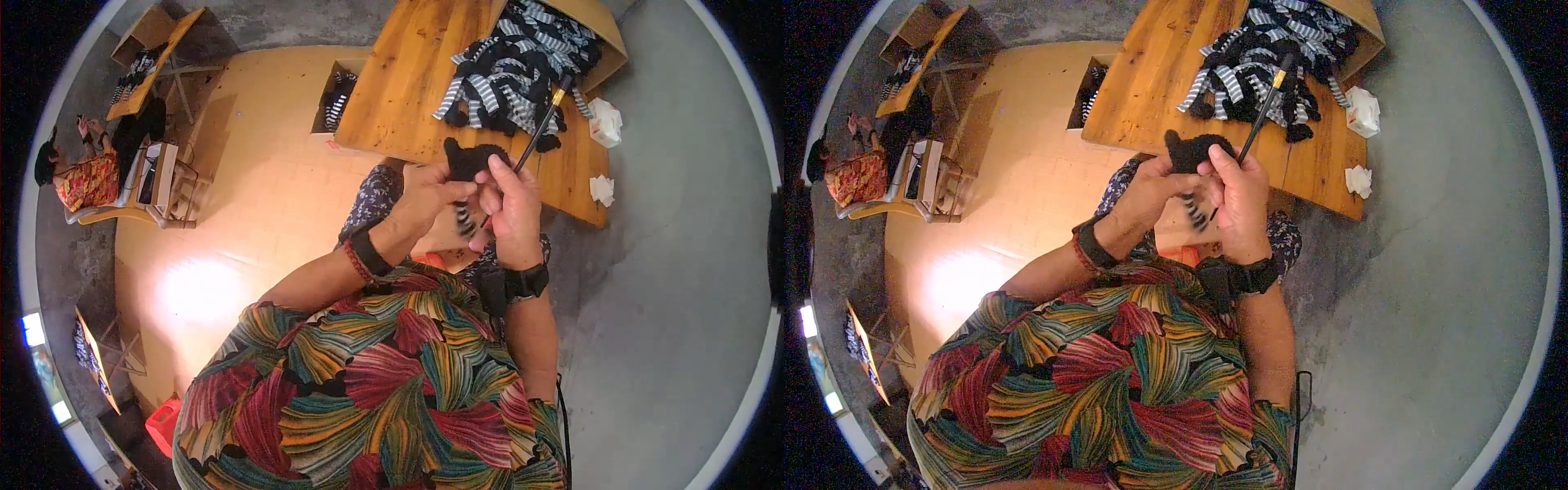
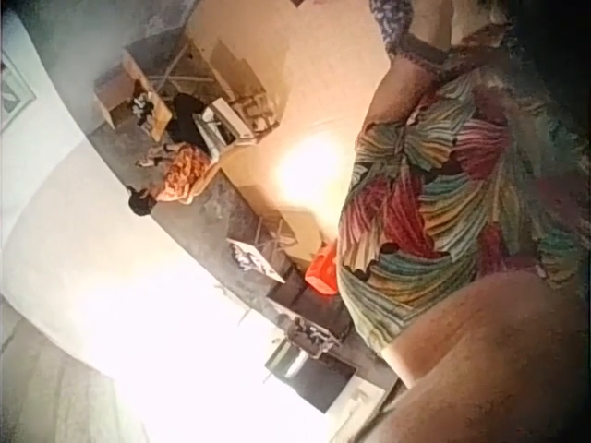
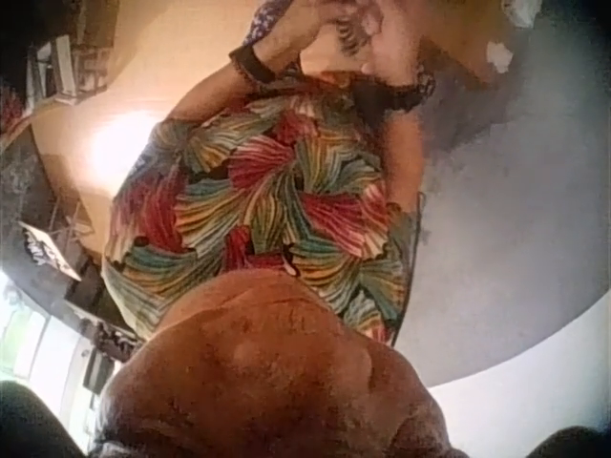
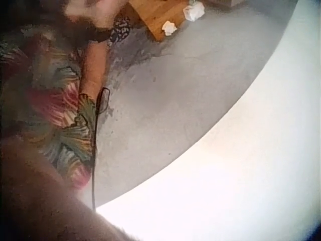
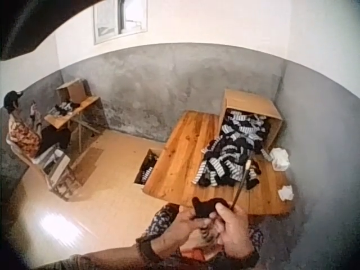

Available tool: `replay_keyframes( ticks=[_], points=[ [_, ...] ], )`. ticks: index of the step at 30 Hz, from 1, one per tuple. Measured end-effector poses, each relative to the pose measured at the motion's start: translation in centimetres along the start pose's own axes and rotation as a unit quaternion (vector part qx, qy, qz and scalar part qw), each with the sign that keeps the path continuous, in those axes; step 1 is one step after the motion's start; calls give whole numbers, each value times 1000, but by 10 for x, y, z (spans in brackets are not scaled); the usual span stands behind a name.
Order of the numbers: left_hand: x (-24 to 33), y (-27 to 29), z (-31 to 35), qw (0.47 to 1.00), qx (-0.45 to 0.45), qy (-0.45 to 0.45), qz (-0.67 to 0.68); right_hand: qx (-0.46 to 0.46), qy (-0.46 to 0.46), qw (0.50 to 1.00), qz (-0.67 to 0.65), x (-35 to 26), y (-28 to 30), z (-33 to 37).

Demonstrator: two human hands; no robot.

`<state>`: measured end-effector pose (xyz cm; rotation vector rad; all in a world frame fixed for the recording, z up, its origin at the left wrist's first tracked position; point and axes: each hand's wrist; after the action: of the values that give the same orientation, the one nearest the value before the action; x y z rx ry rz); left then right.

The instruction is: The person is pulling striped socks onto a black stick-like form, likely for display or quality control.

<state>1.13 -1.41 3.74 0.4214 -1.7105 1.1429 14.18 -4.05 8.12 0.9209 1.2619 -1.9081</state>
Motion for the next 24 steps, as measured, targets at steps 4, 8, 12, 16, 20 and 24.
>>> replay_keyframes(
  ticks=[4,8,12,16,20,24],
  points=[
    [4,10,7,993,45,98,43,34,23,999,3,7,20,-8],
    [8,13,10,990,34,131,26,32,5,997,72,10,29,-8],
    [19,14,12,981,-20,192,-17,-39,26,983,175,8,42,-16],
    [21,9,14,967,-82,238,-43,-189,-77,959,196,18,80,-22],
    [10,15,15,965,-78,246,-42,-165,-105,967,165,-4,23,10],
    [9,20,18,965,-56,254,-20,-10,20,993,119,0,41,-8]
  ],
)
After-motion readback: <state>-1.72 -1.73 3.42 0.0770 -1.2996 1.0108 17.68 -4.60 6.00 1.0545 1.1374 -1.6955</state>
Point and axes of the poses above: each hand's wrist, its own z-axis away from the middle knuckle, its own y-axis out of the back of the hand, x = y × z, and after that the axes turned 3 degrees about -y, right-handed
